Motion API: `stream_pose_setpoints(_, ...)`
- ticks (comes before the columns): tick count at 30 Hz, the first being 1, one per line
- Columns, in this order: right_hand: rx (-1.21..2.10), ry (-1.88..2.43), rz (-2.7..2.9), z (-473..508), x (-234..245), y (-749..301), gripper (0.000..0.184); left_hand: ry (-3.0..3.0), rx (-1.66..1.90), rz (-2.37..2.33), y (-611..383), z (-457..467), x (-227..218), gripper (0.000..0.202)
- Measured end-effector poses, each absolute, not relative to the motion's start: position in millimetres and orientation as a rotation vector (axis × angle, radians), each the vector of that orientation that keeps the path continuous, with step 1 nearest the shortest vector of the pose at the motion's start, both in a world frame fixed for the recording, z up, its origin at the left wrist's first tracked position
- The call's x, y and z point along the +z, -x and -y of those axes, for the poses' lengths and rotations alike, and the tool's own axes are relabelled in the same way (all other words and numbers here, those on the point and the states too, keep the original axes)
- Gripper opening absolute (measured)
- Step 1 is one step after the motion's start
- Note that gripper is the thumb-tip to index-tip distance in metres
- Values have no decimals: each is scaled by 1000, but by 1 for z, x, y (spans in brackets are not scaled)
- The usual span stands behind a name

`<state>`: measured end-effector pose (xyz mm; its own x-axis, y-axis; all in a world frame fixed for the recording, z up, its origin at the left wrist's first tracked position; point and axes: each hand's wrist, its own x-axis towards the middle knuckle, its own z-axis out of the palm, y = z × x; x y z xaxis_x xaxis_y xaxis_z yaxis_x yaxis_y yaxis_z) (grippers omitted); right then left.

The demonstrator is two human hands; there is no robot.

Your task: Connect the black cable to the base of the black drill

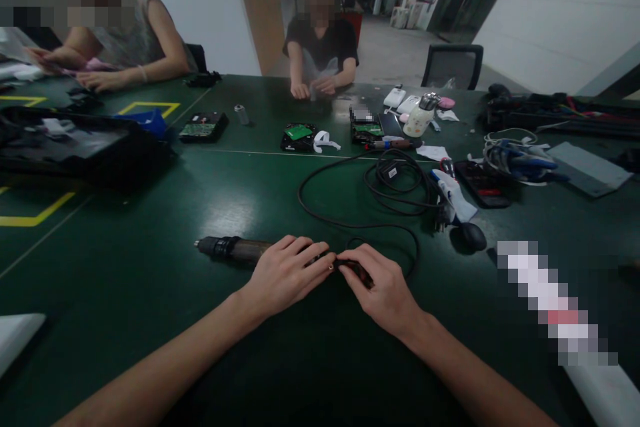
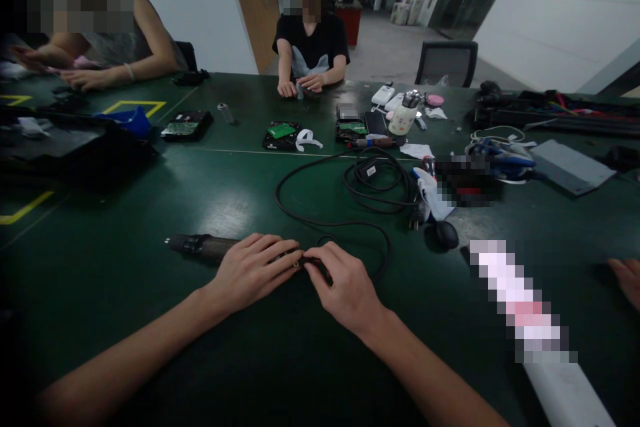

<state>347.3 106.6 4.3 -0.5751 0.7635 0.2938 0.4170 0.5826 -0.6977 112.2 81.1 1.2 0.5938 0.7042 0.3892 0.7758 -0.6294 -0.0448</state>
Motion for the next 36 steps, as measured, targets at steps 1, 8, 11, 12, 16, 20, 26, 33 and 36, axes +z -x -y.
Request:
stream_pose_setpoints(1, 774, 929, 2241, -109, 5, -349, 17, 2622, -487, 1225, -113, -81, 3, 23)
stream_pose_setpoints(8, 689, 973, 2326, -117, 3, -355, 15, 2603, -545, 1328, -117, -83, 1, 24)
stream_pose_setpoints(11, 661, 1003, 2327, -118, 2, -354, 12, 2616, -592, 1266, -114, -86, -4, 27)
stream_pose_setpoints(12, 657, 1009, 2328, -118, 2, -354, 12, 2625, -596, 1255, -113, -87, -5, 28)
stream_pose_setpoints(16, 661, 1017, 2330, -117, 3, -353, 15, 2638, -613, 1248, -112, -88, -4, 25)
stream_pose_setpoints(20, 681, 1015, 2320, -116, 3, -352, 15, 2626, -621, 1271, -114, -87, -4, 23)
stream_pose_setpoints(26, 698, 1027, 2286, -117, 2, -351, 8, 2603, -623, 1353, -118, -88, -6, 20)
stream_pose_setpoints(33, 725, 1020, 2346, -118, 1, -352, 16, 2644, -629, 1361, -118, -87, -2, 23)
stream_pose_setpoints(36, 741, 992, 2326, -119, -1, -353, 15, 2666, -645, 1352, -118, -86, -2, 24)
